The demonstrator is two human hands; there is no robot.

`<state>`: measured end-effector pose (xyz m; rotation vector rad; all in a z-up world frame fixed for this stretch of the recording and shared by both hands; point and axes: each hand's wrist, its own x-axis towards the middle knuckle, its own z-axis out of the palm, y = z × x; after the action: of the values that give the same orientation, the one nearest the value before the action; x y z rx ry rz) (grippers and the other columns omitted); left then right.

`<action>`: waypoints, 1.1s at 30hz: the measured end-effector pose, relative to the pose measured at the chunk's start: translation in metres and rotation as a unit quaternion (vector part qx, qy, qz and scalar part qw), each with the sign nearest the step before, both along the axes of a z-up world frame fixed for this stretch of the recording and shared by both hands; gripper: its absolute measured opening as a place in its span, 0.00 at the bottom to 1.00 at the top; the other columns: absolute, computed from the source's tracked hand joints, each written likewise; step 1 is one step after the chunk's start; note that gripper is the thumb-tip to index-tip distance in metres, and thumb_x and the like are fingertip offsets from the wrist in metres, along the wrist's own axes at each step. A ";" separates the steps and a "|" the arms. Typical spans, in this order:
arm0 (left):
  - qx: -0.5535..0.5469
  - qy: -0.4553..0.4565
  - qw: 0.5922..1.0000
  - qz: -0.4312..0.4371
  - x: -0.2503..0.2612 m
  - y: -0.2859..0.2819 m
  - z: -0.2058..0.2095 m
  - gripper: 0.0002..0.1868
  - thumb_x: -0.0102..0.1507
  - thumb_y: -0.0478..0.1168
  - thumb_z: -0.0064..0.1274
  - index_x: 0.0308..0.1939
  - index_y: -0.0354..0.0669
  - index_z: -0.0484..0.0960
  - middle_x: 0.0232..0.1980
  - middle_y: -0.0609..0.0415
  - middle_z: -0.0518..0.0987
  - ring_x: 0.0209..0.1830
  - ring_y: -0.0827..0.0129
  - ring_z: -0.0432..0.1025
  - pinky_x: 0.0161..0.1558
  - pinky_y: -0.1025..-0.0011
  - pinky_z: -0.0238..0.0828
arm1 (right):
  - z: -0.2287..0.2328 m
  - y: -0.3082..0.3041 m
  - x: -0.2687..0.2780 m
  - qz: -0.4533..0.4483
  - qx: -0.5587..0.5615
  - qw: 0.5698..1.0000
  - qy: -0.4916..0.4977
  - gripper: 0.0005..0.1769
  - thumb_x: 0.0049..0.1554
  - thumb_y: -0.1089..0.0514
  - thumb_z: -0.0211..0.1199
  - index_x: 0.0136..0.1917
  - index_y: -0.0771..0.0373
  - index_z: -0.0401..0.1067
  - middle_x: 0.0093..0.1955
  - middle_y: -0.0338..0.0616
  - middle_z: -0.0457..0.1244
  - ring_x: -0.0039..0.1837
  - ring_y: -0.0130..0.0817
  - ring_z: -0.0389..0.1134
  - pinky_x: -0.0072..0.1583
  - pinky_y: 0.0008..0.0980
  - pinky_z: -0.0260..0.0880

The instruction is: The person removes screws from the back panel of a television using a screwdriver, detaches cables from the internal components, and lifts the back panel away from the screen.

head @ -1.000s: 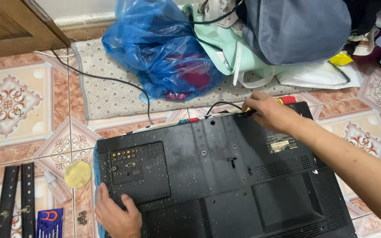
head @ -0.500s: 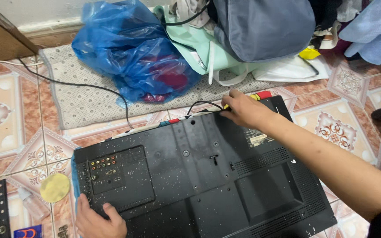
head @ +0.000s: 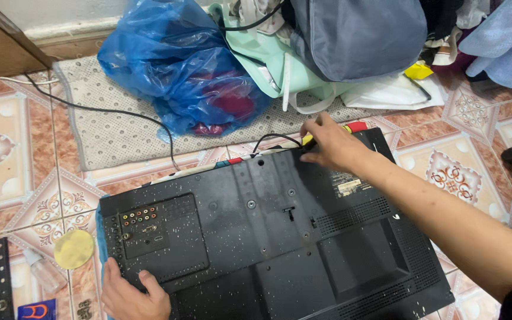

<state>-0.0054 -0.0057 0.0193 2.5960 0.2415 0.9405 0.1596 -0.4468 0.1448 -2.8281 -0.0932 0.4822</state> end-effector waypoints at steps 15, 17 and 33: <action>-0.018 0.034 0.999 0.013 -0.002 -0.001 0.001 0.30 0.69 0.41 0.43 0.73 0.25 0.72 0.69 0.31 0.75 0.65 0.34 0.69 0.64 0.42 0.60 | -0.004 0.000 0.005 0.022 -0.090 0.996 0.000 0.29 0.54 0.38 0.66 0.59 0.55 0.62 0.51 0.55 0.60 0.46 0.63 0.68 0.44 0.60 0.68; -0.022 0.040 0.999 0.015 -0.002 -0.001 0.001 0.31 0.68 0.41 0.44 0.73 0.25 0.72 0.70 0.30 0.75 0.66 0.34 0.69 0.64 0.42 0.60 | -0.020 -0.007 0.007 0.039 -0.133 0.990 -0.023 0.25 0.59 0.35 0.57 0.54 0.57 0.62 0.43 0.56 0.63 0.43 0.65 0.69 0.42 0.59 0.67; -0.011 0.026 0.999 0.019 -0.001 0.000 0.001 0.30 0.72 0.44 0.42 0.72 0.25 0.73 0.69 0.31 0.76 0.64 0.34 0.70 0.63 0.43 0.61 | -0.036 -0.012 0.004 0.086 -0.283 0.947 -0.125 0.26 0.69 0.31 0.43 0.50 0.54 0.65 0.32 0.47 0.68 0.35 0.56 0.72 0.30 0.48 0.63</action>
<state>-0.0068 -0.0053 0.0203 2.6063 0.3146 0.8793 0.1631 -0.4592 0.1090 -3.4587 -0.2968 0.1987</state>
